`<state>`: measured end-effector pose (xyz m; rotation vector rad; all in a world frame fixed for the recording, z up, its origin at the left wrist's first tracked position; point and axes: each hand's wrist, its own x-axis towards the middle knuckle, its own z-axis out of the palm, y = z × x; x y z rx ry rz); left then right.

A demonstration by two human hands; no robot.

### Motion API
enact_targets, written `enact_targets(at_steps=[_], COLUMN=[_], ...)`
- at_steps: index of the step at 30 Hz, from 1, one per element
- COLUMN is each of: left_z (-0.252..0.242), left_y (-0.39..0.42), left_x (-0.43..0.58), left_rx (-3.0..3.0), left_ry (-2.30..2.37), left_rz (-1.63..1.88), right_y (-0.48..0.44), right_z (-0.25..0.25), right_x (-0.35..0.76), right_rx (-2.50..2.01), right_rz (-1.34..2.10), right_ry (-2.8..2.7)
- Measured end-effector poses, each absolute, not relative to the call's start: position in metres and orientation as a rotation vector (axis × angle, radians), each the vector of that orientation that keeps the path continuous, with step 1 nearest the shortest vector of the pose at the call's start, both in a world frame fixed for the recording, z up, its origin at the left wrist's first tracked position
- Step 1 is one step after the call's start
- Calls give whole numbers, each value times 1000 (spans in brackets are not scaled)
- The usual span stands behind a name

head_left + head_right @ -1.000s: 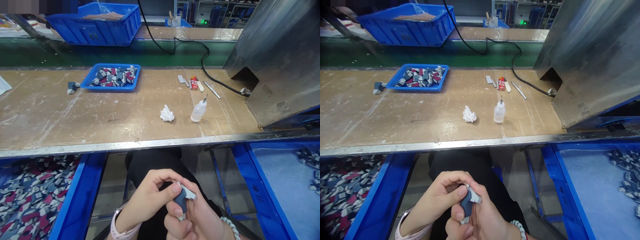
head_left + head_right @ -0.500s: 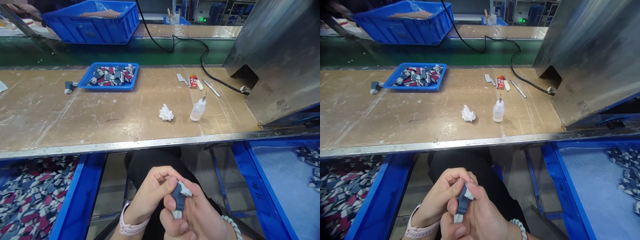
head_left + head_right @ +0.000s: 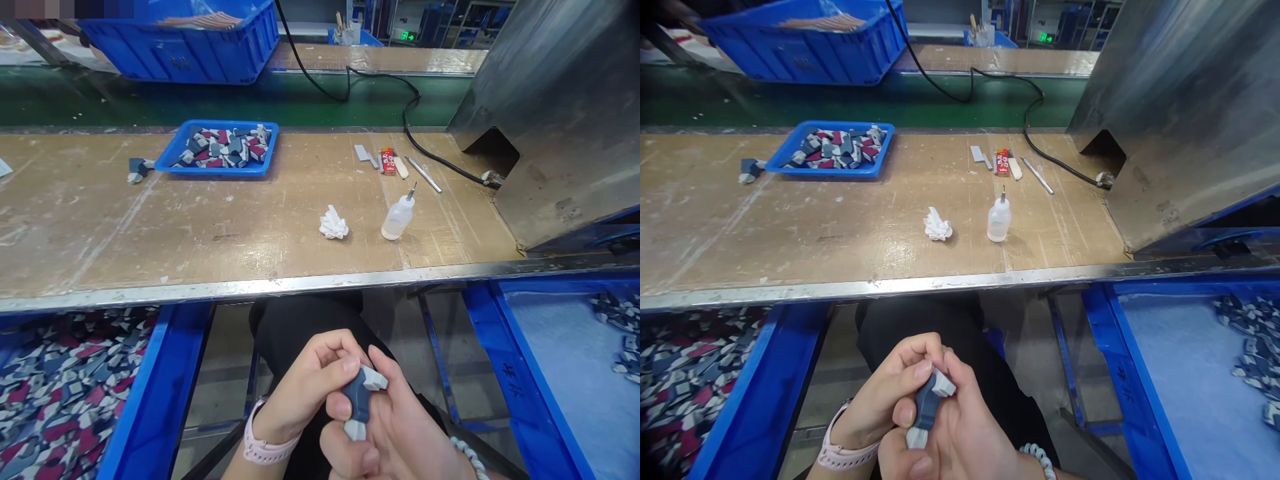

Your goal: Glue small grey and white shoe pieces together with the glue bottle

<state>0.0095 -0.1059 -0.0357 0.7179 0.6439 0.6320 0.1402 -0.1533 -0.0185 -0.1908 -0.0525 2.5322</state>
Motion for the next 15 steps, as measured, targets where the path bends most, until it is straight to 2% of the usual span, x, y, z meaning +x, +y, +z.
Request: enact_targets(at_steps=[15], left_z=[-41], left_y=[-99], left_x=[11], left_rx=[758], left_ry=[659], left_rz=[614], right_y=[-153], right_z=[-8], right_x=[143], right_rx=[-299], right_rz=[2507], right_ry=[129])
